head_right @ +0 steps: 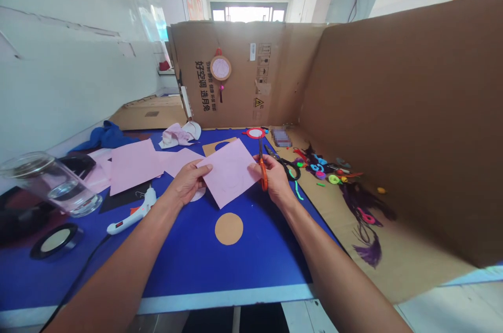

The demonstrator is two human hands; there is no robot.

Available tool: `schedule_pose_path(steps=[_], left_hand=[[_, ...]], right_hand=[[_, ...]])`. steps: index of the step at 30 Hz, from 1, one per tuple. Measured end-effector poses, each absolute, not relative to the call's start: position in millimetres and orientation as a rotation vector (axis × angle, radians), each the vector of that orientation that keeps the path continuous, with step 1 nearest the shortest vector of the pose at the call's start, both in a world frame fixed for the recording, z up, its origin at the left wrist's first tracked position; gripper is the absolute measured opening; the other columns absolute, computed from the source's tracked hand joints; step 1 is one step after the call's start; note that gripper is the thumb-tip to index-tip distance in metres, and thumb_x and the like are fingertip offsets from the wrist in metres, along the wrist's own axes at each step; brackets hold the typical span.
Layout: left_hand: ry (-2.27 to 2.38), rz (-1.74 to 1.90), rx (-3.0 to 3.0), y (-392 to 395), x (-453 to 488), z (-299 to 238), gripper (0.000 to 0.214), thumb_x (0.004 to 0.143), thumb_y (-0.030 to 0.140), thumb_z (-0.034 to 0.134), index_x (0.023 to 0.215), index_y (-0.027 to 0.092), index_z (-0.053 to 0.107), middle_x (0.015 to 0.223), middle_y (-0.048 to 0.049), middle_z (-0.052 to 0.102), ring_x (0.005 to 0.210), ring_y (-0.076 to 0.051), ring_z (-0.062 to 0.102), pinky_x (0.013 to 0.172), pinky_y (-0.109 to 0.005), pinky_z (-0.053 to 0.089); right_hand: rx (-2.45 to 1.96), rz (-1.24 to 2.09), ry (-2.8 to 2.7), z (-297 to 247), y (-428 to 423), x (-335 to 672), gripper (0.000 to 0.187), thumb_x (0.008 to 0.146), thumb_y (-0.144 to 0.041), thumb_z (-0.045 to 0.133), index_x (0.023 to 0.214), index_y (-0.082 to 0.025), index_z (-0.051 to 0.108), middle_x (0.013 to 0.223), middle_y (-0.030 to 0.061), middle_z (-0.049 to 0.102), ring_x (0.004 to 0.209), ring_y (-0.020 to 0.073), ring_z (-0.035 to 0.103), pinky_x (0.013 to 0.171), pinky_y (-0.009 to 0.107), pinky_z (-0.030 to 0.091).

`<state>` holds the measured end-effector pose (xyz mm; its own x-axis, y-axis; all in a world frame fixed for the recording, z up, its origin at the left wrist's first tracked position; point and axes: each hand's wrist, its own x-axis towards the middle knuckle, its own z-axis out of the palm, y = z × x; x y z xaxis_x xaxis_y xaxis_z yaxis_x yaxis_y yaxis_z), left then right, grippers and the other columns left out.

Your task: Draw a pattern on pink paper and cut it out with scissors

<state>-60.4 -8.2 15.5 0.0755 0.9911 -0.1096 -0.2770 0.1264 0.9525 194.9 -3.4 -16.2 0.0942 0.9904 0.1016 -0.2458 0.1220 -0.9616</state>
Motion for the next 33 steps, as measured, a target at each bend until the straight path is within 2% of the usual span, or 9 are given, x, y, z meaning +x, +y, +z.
schedule_pose_path(steps=[5,14,25,33], left_hand=[[1.022,1.227,0.906,-9.6,-57.7,16.6,0.024,0.074,0.022,0.09,0.095,0.012,0.082,0.087,-0.0128,0.085,0.071,-0.024,0.078,0.065,-0.032,0.062],[1.01,1.182,0.931,-13.4,-49.4,9.4,0.036,0.072,0.019,0.094,0.106,0.013,0.083,0.099,-0.0161,0.087,0.086,-0.032,0.083,0.071,-0.035,0.065],[0.98,1.257,0.92,-8.5,-47.7,2.0,0.03,0.077,0.021,0.089,0.105,0.012,0.083,0.096,-0.0143,0.087,0.083,-0.03,0.084,0.083,-0.045,0.07],[0.93,1.247,0.905,-6.5,-47.8,-1.3,0.034,0.076,0.022,0.092,0.107,0.012,0.083,0.101,-0.0159,0.087,0.096,-0.034,0.085,0.093,-0.05,0.069]], right_hand=[[-0.976,1.184,-0.991,-9.2,-8.1,190.5,0.059,0.051,-0.041,0.104,0.099,-0.023,0.075,0.078,-0.0027,0.073,0.063,0.0154,0.063,0.059,0.027,0.051],[-0.944,1.147,-0.963,-5.7,-11.2,186.8,0.057,0.054,-0.042,0.103,0.099,-0.024,0.073,0.079,-0.0031,0.073,0.065,0.0161,0.065,0.063,0.029,0.053],[-0.943,1.172,-0.986,-10.6,-11.6,187.7,0.049,0.056,-0.034,0.102,0.096,-0.025,0.076,0.08,-0.0042,0.074,0.067,0.0159,0.064,0.064,0.029,0.052],[-0.951,1.168,-0.968,-11.1,-10.6,187.5,0.05,0.053,-0.031,0.102,0.095,-0.025,0.076,0.08,-0.0044,0.074,0.067,0.0156,0.064,0.064,0.029,0.054]])
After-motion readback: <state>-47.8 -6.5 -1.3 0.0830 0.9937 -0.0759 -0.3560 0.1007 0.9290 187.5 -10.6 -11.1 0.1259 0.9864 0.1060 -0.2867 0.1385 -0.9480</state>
